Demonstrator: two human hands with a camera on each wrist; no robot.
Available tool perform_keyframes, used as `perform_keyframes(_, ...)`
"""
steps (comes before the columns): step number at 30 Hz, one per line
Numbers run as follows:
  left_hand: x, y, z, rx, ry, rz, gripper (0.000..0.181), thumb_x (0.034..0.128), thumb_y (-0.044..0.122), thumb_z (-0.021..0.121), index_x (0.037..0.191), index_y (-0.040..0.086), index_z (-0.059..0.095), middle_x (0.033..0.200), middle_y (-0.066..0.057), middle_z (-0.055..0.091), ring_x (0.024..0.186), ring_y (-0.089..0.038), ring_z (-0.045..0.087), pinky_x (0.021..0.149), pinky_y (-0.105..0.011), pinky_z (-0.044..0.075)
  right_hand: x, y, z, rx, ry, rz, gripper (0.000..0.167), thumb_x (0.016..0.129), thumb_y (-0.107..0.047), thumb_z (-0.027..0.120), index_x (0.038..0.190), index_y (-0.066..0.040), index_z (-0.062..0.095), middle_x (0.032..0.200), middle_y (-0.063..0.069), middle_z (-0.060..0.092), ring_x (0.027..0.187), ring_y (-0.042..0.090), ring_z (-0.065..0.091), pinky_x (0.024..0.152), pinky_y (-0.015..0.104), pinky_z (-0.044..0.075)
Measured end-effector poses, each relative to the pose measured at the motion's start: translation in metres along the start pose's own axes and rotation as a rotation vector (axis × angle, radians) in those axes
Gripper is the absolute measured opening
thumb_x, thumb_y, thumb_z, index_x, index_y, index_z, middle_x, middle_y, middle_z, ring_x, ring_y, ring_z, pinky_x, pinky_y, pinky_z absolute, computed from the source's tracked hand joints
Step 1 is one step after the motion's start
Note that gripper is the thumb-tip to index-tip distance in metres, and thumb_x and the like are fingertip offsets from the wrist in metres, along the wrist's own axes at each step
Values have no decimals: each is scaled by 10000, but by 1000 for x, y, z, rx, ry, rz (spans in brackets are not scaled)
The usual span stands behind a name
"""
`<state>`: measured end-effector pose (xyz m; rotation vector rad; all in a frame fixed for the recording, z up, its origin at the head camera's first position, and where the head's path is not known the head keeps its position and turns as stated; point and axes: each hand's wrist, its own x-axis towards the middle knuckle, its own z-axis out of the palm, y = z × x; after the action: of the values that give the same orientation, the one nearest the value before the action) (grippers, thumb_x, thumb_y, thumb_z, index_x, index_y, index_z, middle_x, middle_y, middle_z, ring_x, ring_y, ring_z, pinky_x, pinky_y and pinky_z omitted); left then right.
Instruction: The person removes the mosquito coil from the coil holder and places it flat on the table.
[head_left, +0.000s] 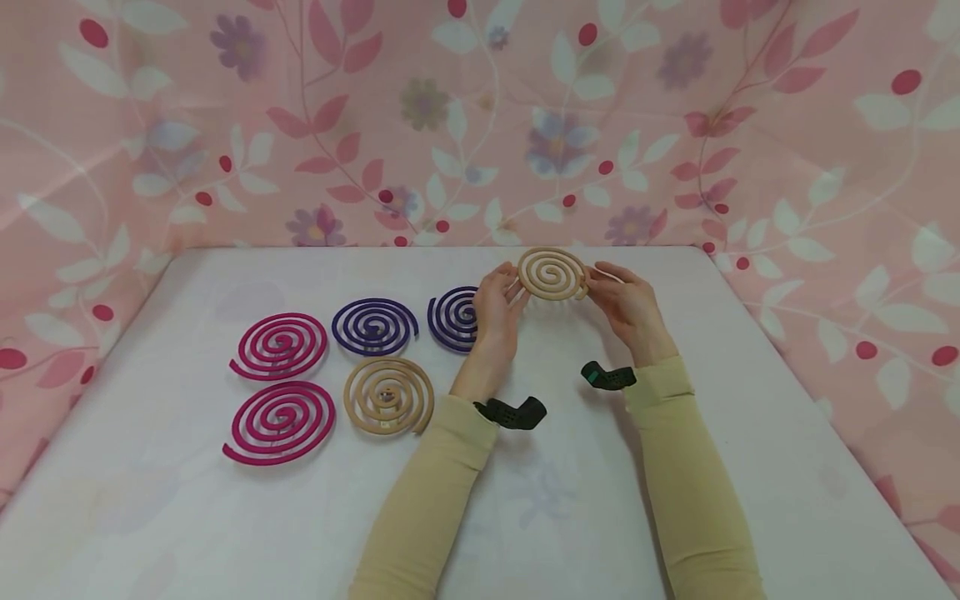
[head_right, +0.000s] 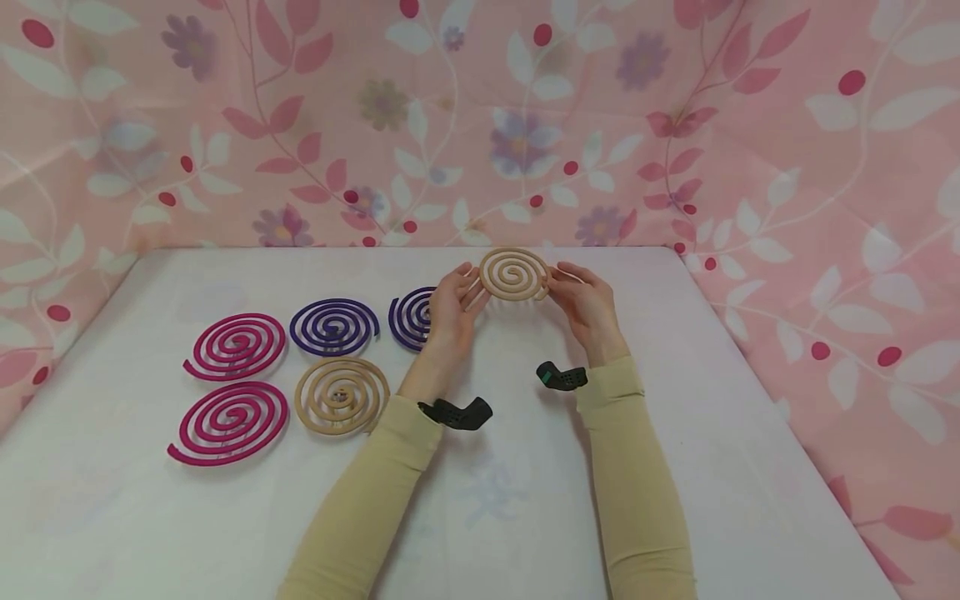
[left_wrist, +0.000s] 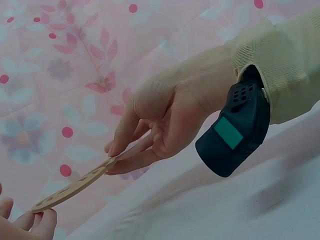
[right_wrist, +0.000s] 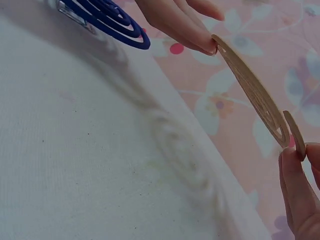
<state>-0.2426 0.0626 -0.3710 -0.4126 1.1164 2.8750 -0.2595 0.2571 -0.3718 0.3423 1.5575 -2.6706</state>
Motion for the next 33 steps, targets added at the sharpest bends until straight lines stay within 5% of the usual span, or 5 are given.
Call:
perform_keyframes(24, 1, -21, 0, 124, -5, -10, 544, 883, -67, 423, 1426, -85, 386, 1413, -268, 474, 1274, -323, 480, 1156, -432, 382, 1, 12, -10, -155, 102, 18, 235, 888, 157, 617, 1000, -46, 660, 870, 65, 752, 858, 128, 717, 819, 225, 588)
perform_keyframes(33, 2, -27, 0, 180, -3, -46, 547, 872, -53, 463, 1417, -65, 415, 1464, -248, 434, 1155, -235, 497, 1154, -433, 386, 7, 17, -18, -239, 158, 26, 532, 898, 97, 647, 1402, 93, 475, 903, 14, 724, 918, 110, 691, 825, 185, 571)
